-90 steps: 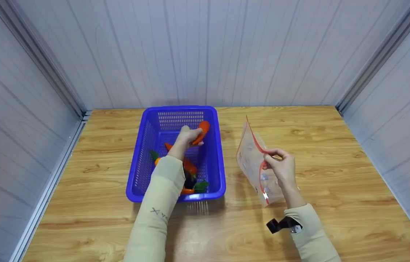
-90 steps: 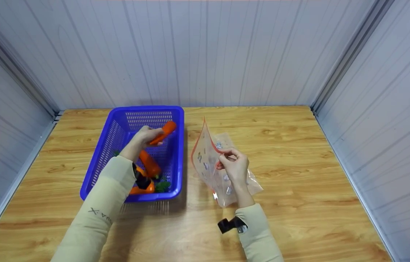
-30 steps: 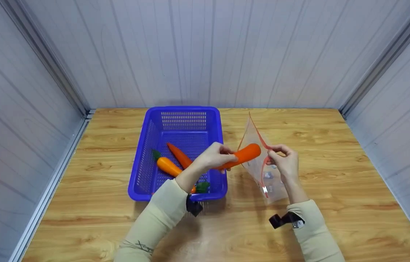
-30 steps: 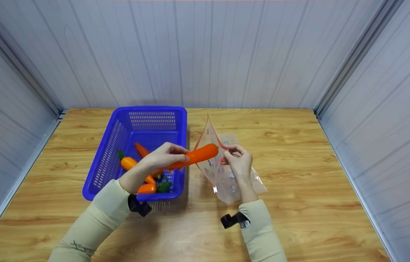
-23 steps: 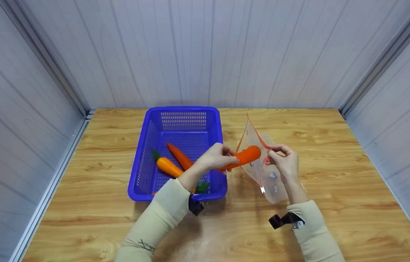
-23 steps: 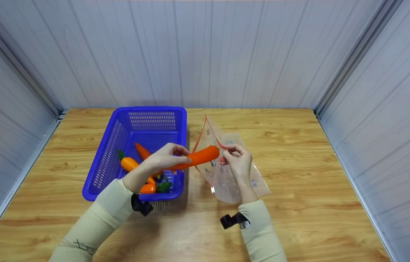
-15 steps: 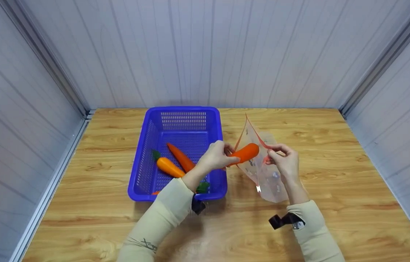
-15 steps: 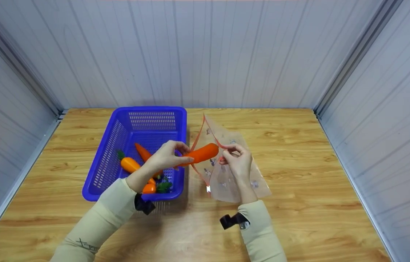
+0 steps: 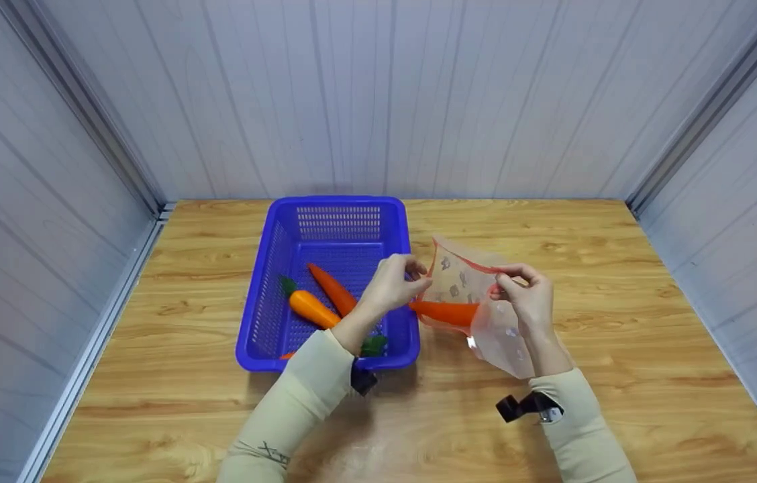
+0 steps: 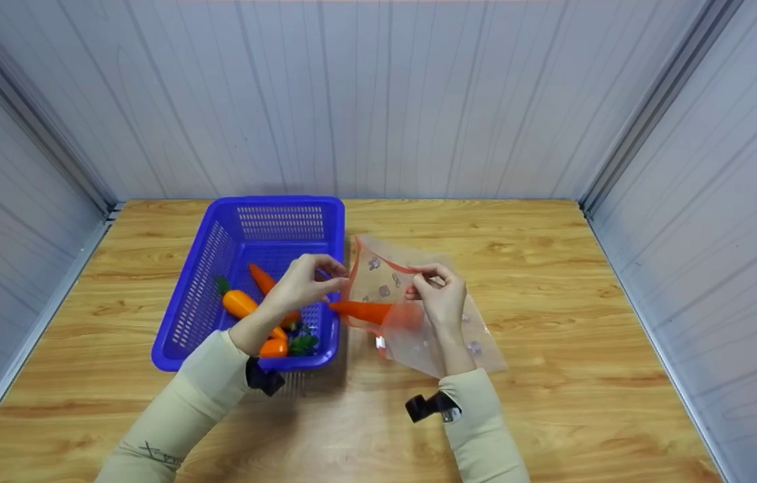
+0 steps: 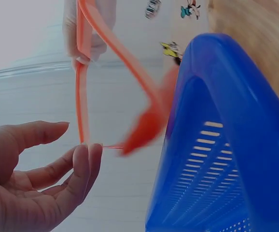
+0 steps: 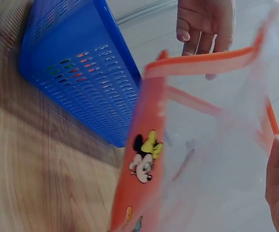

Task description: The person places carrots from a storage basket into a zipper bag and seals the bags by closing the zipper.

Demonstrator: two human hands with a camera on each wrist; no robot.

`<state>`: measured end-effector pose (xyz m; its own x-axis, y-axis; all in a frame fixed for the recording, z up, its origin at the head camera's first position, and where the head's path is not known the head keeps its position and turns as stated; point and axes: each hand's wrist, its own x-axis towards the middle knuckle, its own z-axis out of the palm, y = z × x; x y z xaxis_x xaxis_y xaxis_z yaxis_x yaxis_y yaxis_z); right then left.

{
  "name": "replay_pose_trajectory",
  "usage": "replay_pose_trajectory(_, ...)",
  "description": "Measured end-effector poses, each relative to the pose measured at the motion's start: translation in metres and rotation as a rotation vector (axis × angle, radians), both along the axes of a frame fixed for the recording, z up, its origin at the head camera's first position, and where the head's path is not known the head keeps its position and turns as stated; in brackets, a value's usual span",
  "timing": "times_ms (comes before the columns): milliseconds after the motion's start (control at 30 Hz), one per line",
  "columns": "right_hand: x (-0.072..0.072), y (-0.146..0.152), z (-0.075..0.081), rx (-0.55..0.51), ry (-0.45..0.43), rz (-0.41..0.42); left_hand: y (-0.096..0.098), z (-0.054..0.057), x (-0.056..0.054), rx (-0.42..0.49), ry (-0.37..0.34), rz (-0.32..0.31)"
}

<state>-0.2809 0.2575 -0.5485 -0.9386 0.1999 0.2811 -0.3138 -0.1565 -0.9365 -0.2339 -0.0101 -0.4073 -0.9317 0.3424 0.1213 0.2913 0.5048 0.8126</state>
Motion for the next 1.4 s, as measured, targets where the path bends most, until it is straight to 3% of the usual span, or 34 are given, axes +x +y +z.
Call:
replay_pose_trajectory(100,-0.02,0.013,-0.031,-0.014,0.0,-0.02,-0.004,0.0,-0.001,0.006,-0.003,0.023)
replay_pose_trajectory(167,-0.026,0.017,-0.04,-0.037,-0.009,-0.019,-0.006,0.0,-0.002,0.003,-0.003,0.042)
replay_pose_trajectory(200,-0.026,0.017,-0.041,-0.047,-0.016,-0.025,-0.007,0.012,0.005,-0.013,-0.026,0.058)
replay_pose_trajectory(333,-0.025,0.015,-0.037,-0.057,-0.031,-0.028,-0.013,0.013,0.002,-0.01,-0.049,0.088)
replay_pose_trajectory(433,-0.021,0.012,-0.029,-0.087,-0.036,0.023,-0.019,0.014,-0.001,0.004,-0.081,0.113)
replay_pose_trajectory(533,-0.001,-0.001,0.006,-0.108,-0.055,0.049,-0.026,0.014,-0.005,0.022,-0.117,0.146)
replay_pose_trajectory(633,0.025,-0.022,0.051,-0.096,-0.055,0.027,-0.032,0.012,-0.011,0.041,-0.158,0.184)
replay_pose_trajectory(733,0.042,-0.035,0.08,-0.083,-0.04,0.007,-0.04,0.01,-0.017,0.055,-0.211,0.223)
replay_pose_trajectory(767,0.039,-0.033,0.075,-0.129,-0.013,0.045,-0.043,0.009,-0.02,0.057,-0.225,0.236)
replay_pose_trajectory(867,0.047,-0.038,0.087,-0.129,-0.021,0.04,-0.052,0.004,-0.028,0.071,-0.275,0.273)
replay_pose_trajectory(900,0.054,-0.044,0.098,-0.087,-0.049,-0.003,-0.054,0.002,-0.03,0.071,-0.287,0.284)
replay_pose_trajectory(967,0.056,-0.045,0.1,-0.078,-0.077,-0.022,-0.06,-0.001,-0.035,0.074,-0.316,0.307)
replay_pose_trajectory(1000,0.064,-0.051,0.112,-0.044,-0.119,-0.065,-0.062,-0.003,-0.037,0.073,-0.329,0.317)
replay_pose_trajectory(1133,0.064,-0.052,0.115,-0.079,-0.182,-0.082,-0.07,-0.009,-0.044,0.036,-0.367,0.366)
replay_pose_trajectory(1400,0.063,-0.052,0.117,-0.09,-0.199,-0.082,-0.08,-0.019,-0.055,-0.032,-0.449,0.496)
